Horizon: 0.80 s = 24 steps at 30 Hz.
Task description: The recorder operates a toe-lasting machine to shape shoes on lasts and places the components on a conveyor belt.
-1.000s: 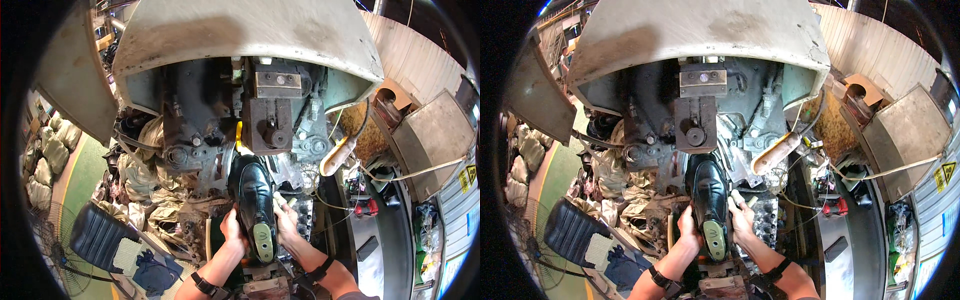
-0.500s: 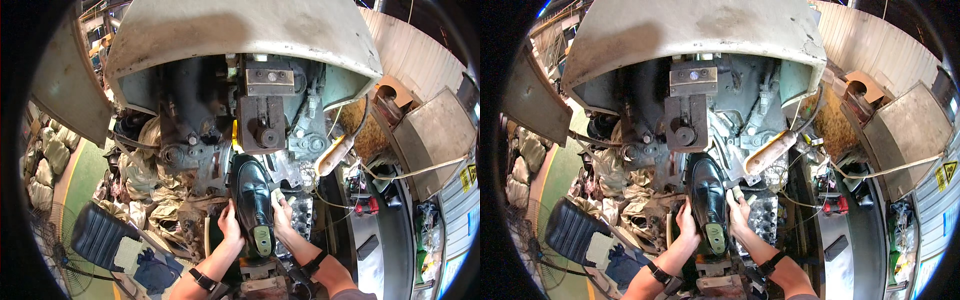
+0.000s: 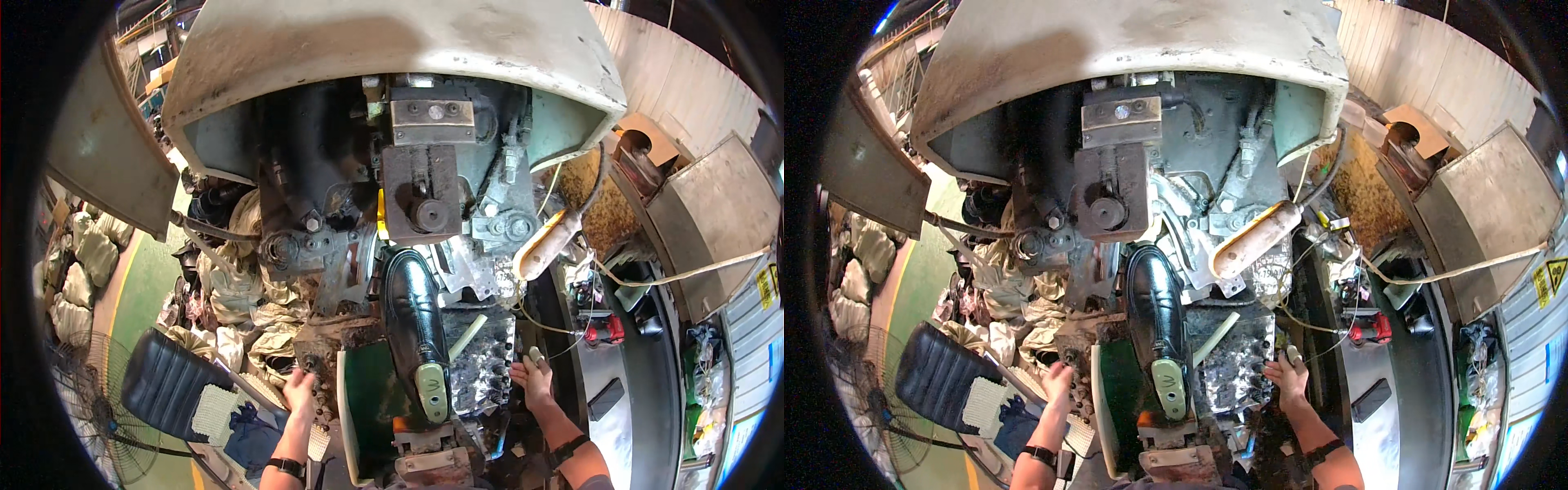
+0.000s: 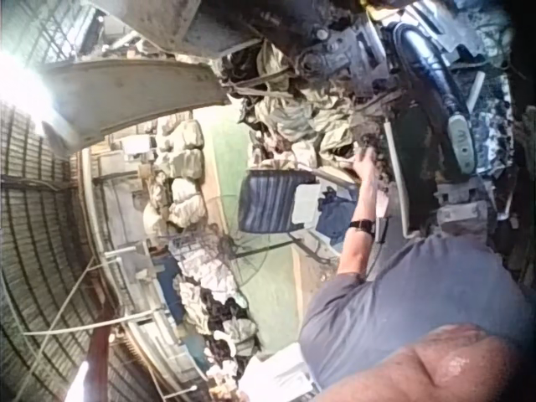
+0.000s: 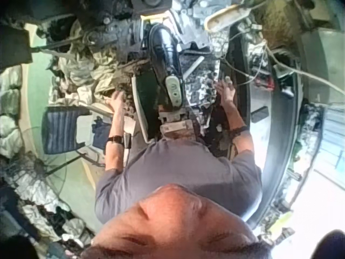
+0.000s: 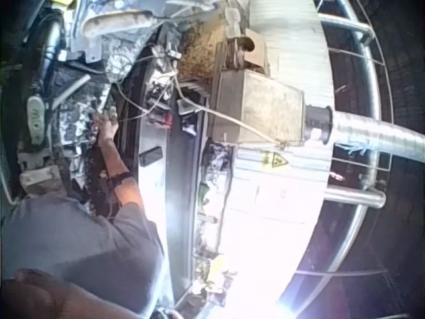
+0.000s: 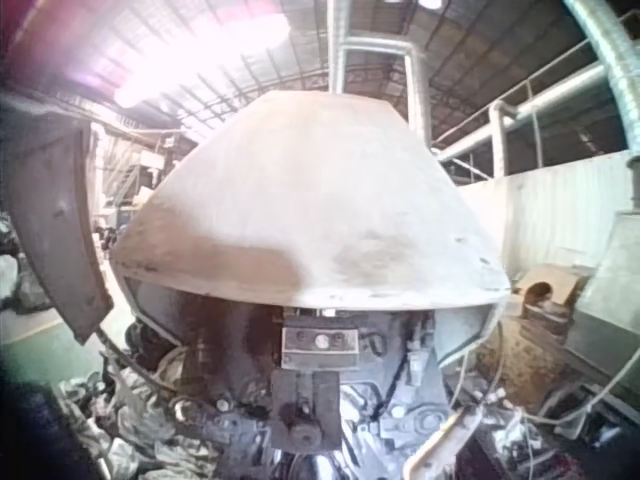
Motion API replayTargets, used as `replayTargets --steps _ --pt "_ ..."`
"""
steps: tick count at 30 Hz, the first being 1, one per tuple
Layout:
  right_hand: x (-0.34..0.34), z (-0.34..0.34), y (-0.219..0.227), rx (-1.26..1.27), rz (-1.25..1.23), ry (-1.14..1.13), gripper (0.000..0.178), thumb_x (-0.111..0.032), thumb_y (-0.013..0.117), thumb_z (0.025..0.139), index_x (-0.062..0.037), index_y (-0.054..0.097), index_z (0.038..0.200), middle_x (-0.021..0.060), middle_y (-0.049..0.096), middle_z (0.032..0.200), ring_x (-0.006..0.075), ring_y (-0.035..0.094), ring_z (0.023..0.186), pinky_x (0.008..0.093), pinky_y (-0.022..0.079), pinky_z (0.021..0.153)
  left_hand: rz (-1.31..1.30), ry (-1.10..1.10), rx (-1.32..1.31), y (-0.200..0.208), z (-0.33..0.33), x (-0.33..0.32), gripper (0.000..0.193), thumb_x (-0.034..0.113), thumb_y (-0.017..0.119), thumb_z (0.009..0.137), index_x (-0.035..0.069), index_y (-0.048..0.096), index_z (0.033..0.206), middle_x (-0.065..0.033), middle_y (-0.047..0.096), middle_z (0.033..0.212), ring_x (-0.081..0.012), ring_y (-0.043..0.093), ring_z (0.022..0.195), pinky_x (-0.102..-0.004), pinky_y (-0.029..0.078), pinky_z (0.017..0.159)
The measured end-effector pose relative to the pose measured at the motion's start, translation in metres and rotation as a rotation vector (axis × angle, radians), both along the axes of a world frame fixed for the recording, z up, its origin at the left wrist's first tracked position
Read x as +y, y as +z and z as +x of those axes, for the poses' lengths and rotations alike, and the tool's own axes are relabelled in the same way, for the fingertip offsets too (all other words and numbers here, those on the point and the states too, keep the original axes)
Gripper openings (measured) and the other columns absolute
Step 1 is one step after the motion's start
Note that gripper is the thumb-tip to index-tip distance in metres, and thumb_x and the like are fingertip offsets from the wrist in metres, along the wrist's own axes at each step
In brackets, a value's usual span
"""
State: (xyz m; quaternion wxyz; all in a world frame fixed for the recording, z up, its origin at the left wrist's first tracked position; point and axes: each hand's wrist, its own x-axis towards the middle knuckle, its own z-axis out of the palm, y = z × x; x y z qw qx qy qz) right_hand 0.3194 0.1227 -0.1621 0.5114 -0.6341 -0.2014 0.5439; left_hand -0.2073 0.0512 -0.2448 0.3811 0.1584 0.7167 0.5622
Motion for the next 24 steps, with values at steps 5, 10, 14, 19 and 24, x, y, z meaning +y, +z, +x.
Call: replayTargets --steps 5,10,14,19,24 --pt "-0.032 0.065 -0.066 -0.244 -0.154 -0.041 0.043 -0.012 0.066 0.092 -0.0018 0.043 0.127 0.0098 0.066 0.082 0.0176 0.063 0.061 0.0287 0.05 0.051 0.247 0.369 -0.004 -0.022 -0.027 -0.044 0.053 0.009 0.075 0.081 -0.003 0.058 0.13 -0.0129 0.067 0.105 -0.0176 0.065 0.085 -0.0287 0.052 0.074" --pt "-0.097 0.082 -0.156 -0.083 -0.509 0.143 0.035 -0.012 0.067 0.089 -0.001 0.049 0.117 0.0078 0.061 0.075 0.0165 0.056 0.054 0.0291 0.043 0.042 -0.434 -0.058 -0.047 -0.063 -0.016 -0.113 0.039 0.003 0.074 0.076 -0.003 0.067 0.113 -0.0066 0.067 0.083 -0.0134 0.056 0.061 -0.0282 0.043 0.053" --pt "-0.106 0.065 -0.233 0.368 -0.439 0.339 0.029 -0.026 0.063 0.093 -0.0025 0.054 0.108 0.0118 0.062 0.083 0.0254 0.062 0.067 0.0366 0.051 0.056 -0.276 -0.225 -0.458 -0.099 0.014 -0.123 0.043 0.005 0.079 0.072 -0.005 0.067 0.113 -0.0075 0.069 0.087 -0.0153 0.06 0.067 -0.028 0.048 0.062" --pt "-0.085 0.067 -0.221 0.102 -0.478 -0.073 0.051 -0.015 0.068 0.088 -0.0034 0.047 0.134 0.016 0.063 0.108 0.0306 0.065 0.093 0.0429 0.053 0.084 -0.513 -0.077 0.311 -0.075 0.001 -0.117 0.042 0.002 0.072 0.077 -0.007 0.065 0.118 -0.0131 0.072 0.097 -0.0218 0.069 0.089 -0.0309 0.054 0.081" --pt "-0.063 0.029 -0.177 0.018 -0.25 0.15 0.044 -0.028 0.065 0.095 -0.0002 0.057 0.129 0.0131 0.064 0.106 0.0274 0.064 0.097 0.0416 0.05 0.089 -0.146 -0.402 0.139 -0.056 0.019 -0.093 0.036 0.006 0.074 0.076 -0.006 0.07 0.109 -0.0104 0.074 0.095 -0.0185 0.068 0.081 -0.0303 0.054 0.074"
